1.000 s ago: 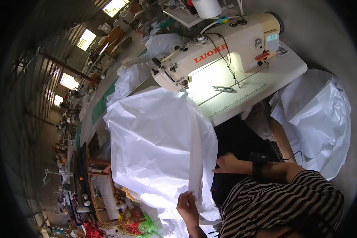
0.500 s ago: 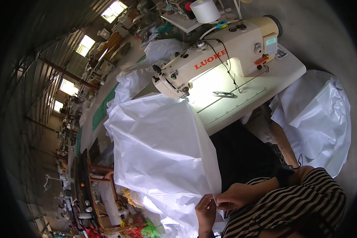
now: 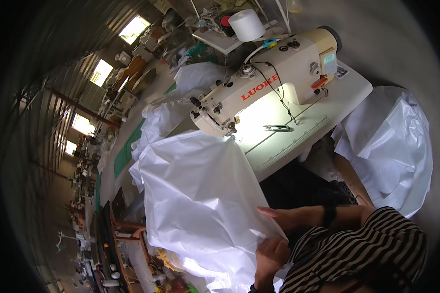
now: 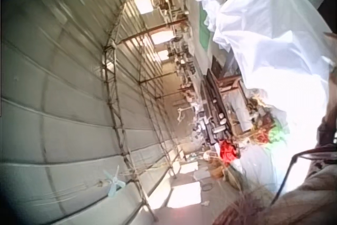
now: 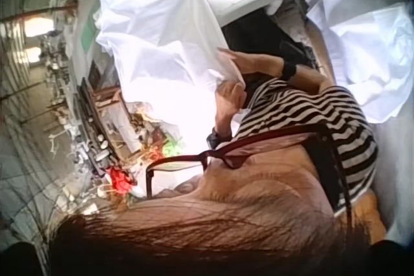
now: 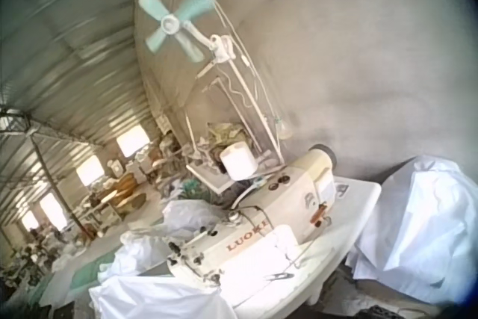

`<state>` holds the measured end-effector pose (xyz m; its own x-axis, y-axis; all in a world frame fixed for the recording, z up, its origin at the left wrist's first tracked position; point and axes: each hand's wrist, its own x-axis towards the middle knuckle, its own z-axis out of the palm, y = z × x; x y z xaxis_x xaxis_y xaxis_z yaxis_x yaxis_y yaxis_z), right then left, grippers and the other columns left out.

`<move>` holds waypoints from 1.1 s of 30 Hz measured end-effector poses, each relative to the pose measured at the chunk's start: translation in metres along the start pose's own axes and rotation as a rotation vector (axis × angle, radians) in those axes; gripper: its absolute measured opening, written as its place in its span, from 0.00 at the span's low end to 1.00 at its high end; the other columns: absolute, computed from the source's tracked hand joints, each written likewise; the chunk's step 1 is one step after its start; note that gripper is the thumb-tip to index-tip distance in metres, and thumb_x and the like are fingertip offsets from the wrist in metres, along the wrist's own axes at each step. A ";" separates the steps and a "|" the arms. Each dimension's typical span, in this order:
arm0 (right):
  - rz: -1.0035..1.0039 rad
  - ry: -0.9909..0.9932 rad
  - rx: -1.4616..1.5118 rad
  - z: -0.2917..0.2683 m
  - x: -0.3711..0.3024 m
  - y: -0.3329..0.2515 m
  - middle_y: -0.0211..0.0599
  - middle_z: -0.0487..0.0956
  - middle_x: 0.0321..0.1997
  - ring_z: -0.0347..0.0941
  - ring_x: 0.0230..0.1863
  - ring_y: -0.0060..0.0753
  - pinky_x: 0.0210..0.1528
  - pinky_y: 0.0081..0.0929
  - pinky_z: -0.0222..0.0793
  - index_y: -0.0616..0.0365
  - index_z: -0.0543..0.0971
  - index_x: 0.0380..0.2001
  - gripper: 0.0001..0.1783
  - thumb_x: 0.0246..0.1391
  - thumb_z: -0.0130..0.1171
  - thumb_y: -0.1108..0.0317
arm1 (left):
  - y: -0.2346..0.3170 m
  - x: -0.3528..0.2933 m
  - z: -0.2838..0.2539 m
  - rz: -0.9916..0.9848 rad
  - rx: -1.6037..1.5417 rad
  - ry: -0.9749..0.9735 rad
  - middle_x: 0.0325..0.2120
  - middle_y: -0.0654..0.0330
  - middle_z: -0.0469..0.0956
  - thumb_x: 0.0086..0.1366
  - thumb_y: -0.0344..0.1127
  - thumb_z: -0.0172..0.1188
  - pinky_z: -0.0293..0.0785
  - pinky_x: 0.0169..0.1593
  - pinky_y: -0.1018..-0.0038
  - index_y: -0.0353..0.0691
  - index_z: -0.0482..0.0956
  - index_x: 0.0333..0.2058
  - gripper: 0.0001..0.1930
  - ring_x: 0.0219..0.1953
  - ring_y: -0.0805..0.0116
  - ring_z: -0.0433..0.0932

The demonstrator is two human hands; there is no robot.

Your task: Sewing large white plastic sheets using an industrial sewing machine on a factory floor.

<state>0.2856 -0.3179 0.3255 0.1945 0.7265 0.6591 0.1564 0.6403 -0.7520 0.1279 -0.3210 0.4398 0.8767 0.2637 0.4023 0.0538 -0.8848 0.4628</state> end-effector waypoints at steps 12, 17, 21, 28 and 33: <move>0.694 -0.348 -1.051 -0.048 0.079 -0.014 0.43 0.79 0.20 0.78 0.23 0.53 0.28 0.44 0.73 0.82 0.64 0.56 0.31 0.51 0.53 0.72 | -0.055 0.038 0.004 -0.009 -0.054 -0.159 0.19 0.57 0.69 0.51 0.27 0.61 0.69 0.23 0.61 0.42 0.69 0.23 0.08 0.19 0.52 0.72; 0.447 -0.087 -1.086 -0.058 0.078 0.021 0.42 0.78 0.18 0.77 0.20 0.47 0.23 0.40 0.71 0.76 0.66 0.58 0.30 0.53 0.51 0.70 | -0.089 0.075 0.019 0.010 0.041 -0.134 0.21 0.57 0.71 0.52 0.27 0.60 0.71 0.25 0.59 0.43 0.70 0.25 0.06 0.21 0.52 0.74; 0.521 -0.112 -1.057 -0.061 0.105 0.047 0.47 0.81 0.24 0.79 0.25 0.54 0.28 0.46 0.74 0.78 0.67 0.56 0.27 0.55 0.49 0.71 | -0.121 0.093 0.025 0.008 0.109 -0.072 0.22 0.56 0.71 0.53 0.28 0.60 0.72 0.26 0.58 0.43 0.70 0.26 0.06 0.21 0.51 0.75; 0.636 -0.281 -1.237 -0.089 0.151 0.074 0.40 0.82 0.24 0.81 0.24 0.43 0.23 0.42 0.74 0.73 0.71 0.53 0.23 0.59 0.51 0.66 | -0.163 0.138 0.049 -0.054 0.125 0.018 0.26 0.54 0.78 0.54 0.27 0.60 0.74 0.28 0.59 0.40 0.77 0.36 0.09 0.25 0.50 0.78; 0.639 -0.238 -1.207 -0.105 0.163 0.079 0.42 0.80 0.22 0.80 0.25 0.44 0.25 0.43 0.74 0.67 0.76 0.46 0.18 0.59 0.54 0.64 | -0.162 0.148 0.055 -0.340 -0.018 -0.016 0.34 0.46 0.80 0.59 0.26 0.58 0.75 0.35 0.58 0.38 0.78 0.44 0.13 0.33 0.44 0.79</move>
<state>0.4309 -0.1751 0.3727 0.3999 0.9117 0.0945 0.8593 -0.3371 -0.3847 0.2754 -0.1594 0.3807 0.8173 0.5365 0.2101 0.3361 -0.7402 0.5824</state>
